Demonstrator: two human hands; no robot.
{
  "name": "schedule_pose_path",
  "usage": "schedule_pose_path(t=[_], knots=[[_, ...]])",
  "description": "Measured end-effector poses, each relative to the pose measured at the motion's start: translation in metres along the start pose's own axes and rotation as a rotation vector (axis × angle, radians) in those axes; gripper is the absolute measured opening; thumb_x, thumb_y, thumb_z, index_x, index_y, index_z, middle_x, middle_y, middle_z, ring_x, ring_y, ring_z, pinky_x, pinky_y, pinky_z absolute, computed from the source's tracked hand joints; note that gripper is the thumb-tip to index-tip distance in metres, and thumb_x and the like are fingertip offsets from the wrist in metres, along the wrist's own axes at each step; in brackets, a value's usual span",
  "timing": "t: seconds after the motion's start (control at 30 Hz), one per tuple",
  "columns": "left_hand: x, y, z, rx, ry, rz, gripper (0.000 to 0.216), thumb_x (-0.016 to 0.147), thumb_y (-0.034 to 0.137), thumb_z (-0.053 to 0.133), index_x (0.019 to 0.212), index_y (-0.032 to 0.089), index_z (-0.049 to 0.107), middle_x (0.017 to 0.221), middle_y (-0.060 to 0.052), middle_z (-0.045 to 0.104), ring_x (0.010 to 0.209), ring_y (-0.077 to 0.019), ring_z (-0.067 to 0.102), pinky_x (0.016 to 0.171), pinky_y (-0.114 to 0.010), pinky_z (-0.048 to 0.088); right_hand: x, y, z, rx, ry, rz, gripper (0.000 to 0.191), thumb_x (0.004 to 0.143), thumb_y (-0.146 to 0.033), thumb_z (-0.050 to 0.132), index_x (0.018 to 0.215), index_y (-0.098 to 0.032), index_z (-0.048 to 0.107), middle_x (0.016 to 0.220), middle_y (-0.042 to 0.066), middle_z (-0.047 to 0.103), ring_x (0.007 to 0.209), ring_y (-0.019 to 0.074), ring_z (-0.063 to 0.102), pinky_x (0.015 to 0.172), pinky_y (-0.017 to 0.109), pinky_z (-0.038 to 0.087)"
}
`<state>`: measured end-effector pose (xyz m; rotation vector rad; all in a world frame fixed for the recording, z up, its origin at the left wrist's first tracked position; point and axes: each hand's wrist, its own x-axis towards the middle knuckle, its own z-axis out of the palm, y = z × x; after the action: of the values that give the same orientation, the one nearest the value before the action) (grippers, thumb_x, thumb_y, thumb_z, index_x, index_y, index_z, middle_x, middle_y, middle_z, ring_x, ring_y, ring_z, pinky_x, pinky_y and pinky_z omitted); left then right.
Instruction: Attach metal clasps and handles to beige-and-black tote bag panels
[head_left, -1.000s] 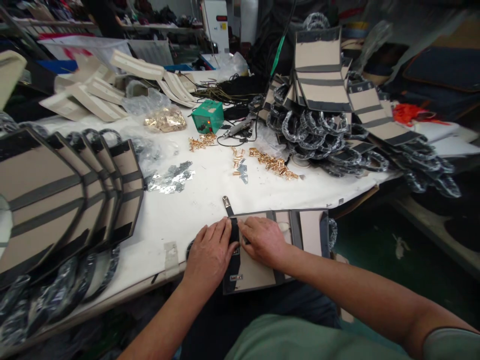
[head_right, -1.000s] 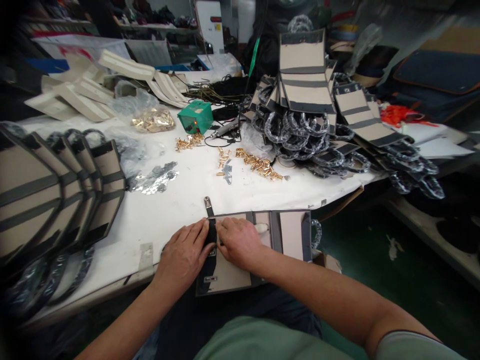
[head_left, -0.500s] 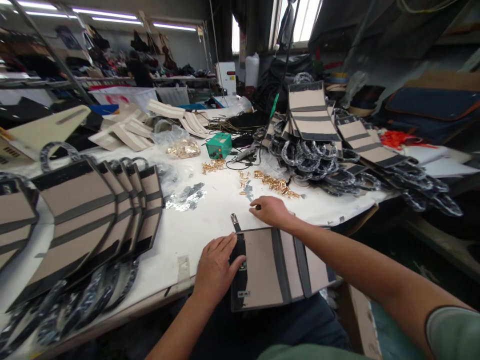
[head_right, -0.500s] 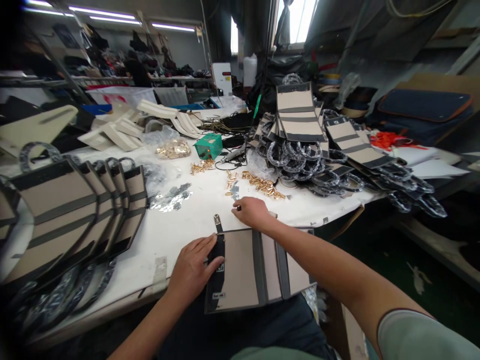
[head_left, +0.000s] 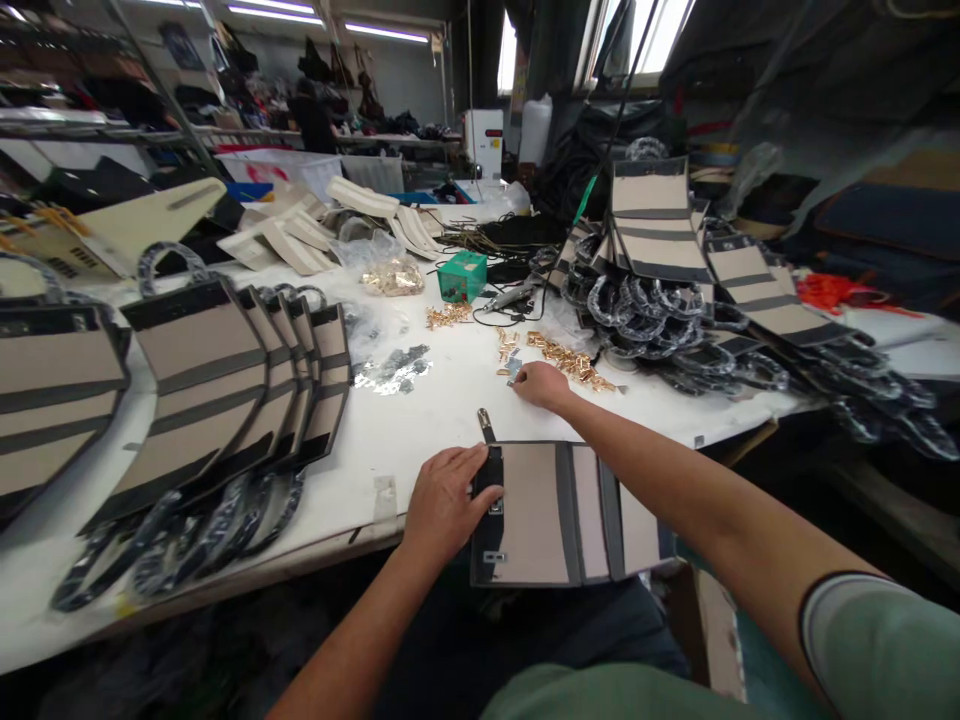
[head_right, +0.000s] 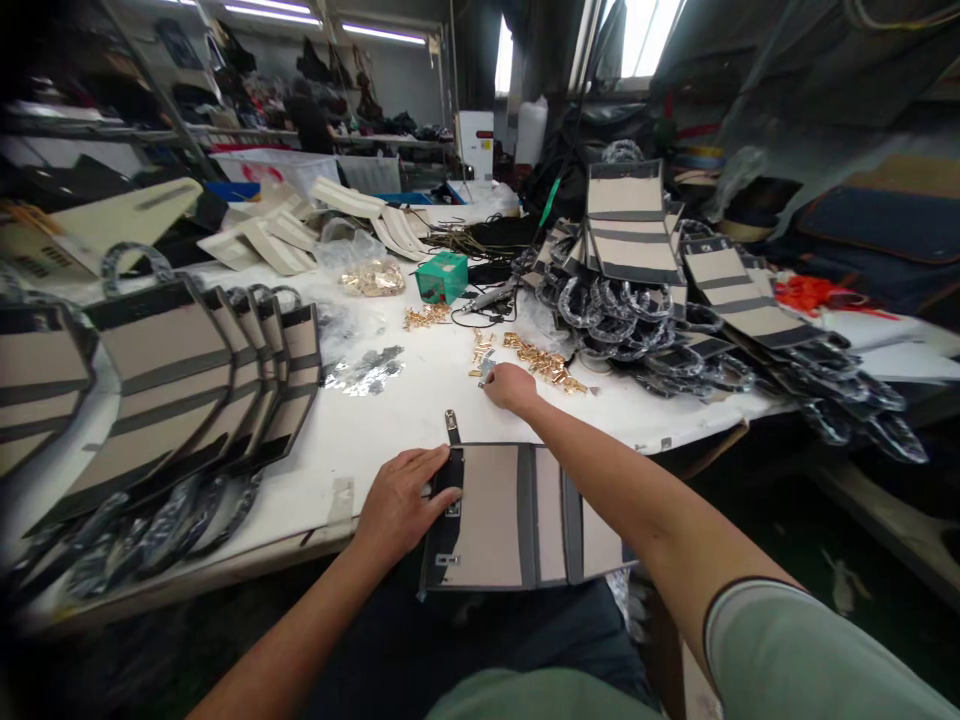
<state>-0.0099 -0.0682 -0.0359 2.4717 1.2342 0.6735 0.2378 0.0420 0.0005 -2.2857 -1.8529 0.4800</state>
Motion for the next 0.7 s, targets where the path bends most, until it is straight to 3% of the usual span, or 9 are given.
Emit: schedule_pose_path(t=[0.13, 0.27, 0.37, 0.7], knots=[[-0.001, 0.001, 0.000, -0.002, 0.004, -0.007, 0.053, 0.081, 0.034, 0.079, 0.131, 0.024, 0.064, 0.133, -0.006, 0.068, 0.121, -0.0275, 0.059, 0.104, -0.046, 0.046, -0.022, -0.010, -0.016, 0.081, -0.104, -0.163, 0.018, 0.081, -0.027, 0.067, 0.092, -0.020, 0.079, 0.098, 0.006, 0.077, 0.087, 0.0188, 0.067, 0.074, 0.024, 0.047], [0.000, 0.002, -0.001, -0.022, 0.006, -0.023, 0.055, 0.080, 0.035, 0.079, 0.132, 0.025, 0.063, 0.129, -0.006, 0.070, 0.119, -0.0265, 0.060, 0.103, -0.045, 0.047, -0.059, -0.022, -0.020, 0.266, -0.387, -0.355, 0.016, 0.079, -0.029, 0.069, 0.087, -0.019, 0.077, 0.071, -0.001, 0.070, 0.062, 0.0117, 0.061, 0.059, 0.020, 0.043], [0.001, 0.003, -0.002, -0.023, -0.002, -0.027, 0.057, 0.079, 0.035, 0.080, 0.132, 0.024, 0.062, 0.126, -0.005, 0.071, 0.119, -0.0261, 0.060, 0.101, -0.044, 0.047, -0.076, -0.029, -0.016, 0.361, -0.545, -0.385, 0.014, 0.075, -0.025, 0.069, 0.084, -0.016, 0.076, 0.057, -0.004, 0.059, 0.054, 0.0105, 0.054, 0.053, 0.021, 0.038], [0.001, 0.005, -0.004, -0.025, -0.004, -0.058, 0.056, 0.077, 0.036, 0.082, 0.129, 0.025, 0.064, 0.120, -0.006, 0.072, 0.115, -0.0262, 0.062, 0.099, -0.043, 0.048, -0.080, -0.030, -0.006, 0.241, -0.462, -0.346, 0.014, 0.074, -0.022, 0.068, 0.082, -0.016, 0.077, 0.058, -0.003, 0.061, 0.058, 0.0113, 0.054, 0.055, 0.022, 0.035]])
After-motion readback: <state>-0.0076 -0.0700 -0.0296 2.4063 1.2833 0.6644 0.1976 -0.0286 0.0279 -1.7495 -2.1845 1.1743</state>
